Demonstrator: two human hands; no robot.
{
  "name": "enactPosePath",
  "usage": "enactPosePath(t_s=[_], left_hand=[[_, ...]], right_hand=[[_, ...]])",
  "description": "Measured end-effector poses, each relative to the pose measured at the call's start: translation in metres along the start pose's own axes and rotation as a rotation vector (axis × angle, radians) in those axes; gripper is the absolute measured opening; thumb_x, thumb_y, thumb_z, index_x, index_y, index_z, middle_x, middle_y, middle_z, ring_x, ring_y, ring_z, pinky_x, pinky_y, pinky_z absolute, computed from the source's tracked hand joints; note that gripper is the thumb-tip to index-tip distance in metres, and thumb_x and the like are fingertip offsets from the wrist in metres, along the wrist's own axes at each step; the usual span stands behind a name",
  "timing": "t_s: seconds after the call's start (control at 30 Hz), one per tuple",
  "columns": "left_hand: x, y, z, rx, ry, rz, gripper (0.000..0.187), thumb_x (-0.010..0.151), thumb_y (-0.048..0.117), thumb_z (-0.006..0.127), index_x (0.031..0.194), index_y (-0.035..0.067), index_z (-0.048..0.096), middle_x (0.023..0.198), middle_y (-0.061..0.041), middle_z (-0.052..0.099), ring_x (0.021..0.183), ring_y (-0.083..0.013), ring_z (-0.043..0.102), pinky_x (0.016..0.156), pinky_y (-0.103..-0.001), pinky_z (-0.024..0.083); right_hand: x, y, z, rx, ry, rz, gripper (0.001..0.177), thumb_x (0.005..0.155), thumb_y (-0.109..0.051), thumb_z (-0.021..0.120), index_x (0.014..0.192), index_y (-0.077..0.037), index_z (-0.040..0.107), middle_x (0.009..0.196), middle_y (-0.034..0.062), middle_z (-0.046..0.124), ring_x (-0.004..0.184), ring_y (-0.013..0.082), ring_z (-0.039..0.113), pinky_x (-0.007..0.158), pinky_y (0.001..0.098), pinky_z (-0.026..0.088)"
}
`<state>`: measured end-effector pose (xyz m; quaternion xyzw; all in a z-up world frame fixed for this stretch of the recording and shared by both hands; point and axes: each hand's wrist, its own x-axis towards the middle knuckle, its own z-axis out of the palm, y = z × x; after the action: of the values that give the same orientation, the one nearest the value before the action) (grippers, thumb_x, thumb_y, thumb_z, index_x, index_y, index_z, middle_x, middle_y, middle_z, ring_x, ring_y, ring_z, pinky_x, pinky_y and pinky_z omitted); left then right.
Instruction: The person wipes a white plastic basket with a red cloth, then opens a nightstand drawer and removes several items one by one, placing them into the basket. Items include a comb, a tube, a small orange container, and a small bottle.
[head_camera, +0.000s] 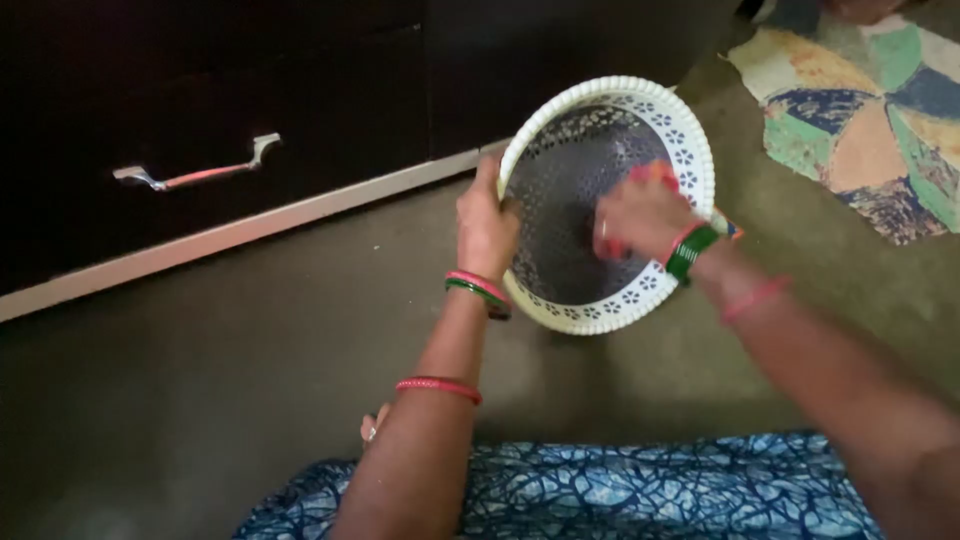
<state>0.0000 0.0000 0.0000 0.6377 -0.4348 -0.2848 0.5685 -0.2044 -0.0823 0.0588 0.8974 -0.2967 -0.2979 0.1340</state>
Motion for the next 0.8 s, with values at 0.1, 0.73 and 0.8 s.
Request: enactPosePath(t_s=[0.1, 0.73, 0.8], left_hand=[[-0.004, 0.01, -0.003, 0.038, -0.011, 0.027, 0.051, 0.083, -0.006, 0.061, 0.13, 0.014, 0.06, 0.113, -0.022, 0.074, 0.113, -0.0432, 0.066, 0.091, -0.049, 0.052], [-0.028, -0.008, 0.006, -0.101, 0.198, -0.197, 0.061, 0.092, 0.006, 0.057, 0.152, 0.011, 0.045, 0.128, -0.027, 0.061, 0.114, -0.0471, 0.061, 0.099, -0.052, 0.049], [-0.03, -0.016, 0.009, 0.213, 0.349, 0.257, 0.068, 0.096, 0.011, 0.066, 0.156, -0.001, 0.035, 0.15, -0.031, 0.046, 0.137, -0.0493, 0.044, 0.114, -0.056, 0.035]], right_hand=[[0.012, 0.02, 0.01, -0.027, 0.554, -0.018, 0.02, 0.085, -0.018, 0.07, 0.099, -0.032, 0.076, 0.115, -0.0018, 0.064, 0.122, 0.0237, 0.054, 0.104, 0.0451, 0.041], [0.045, -0.124, 0.081, 2.01, 0.533, 0.026, 0.042, 0.083, 0.007, 0.063, 0.124, -0.002, 0.063, 0.115, 0.0089, 0.07, 0.105, 0.0153, 0.067, 0.094, 0.0317, 0.055], [0.019, -0.099, 0.059, 1.914, 0.551, 0.016, 0.046, 0.082, 0.008, 0.066, 0.126, -0.004, 0.063, 0.113, 0.009, 0.071, 0.101, 0.0155, 0.068, 0.091, 0.0311, 0.056]])
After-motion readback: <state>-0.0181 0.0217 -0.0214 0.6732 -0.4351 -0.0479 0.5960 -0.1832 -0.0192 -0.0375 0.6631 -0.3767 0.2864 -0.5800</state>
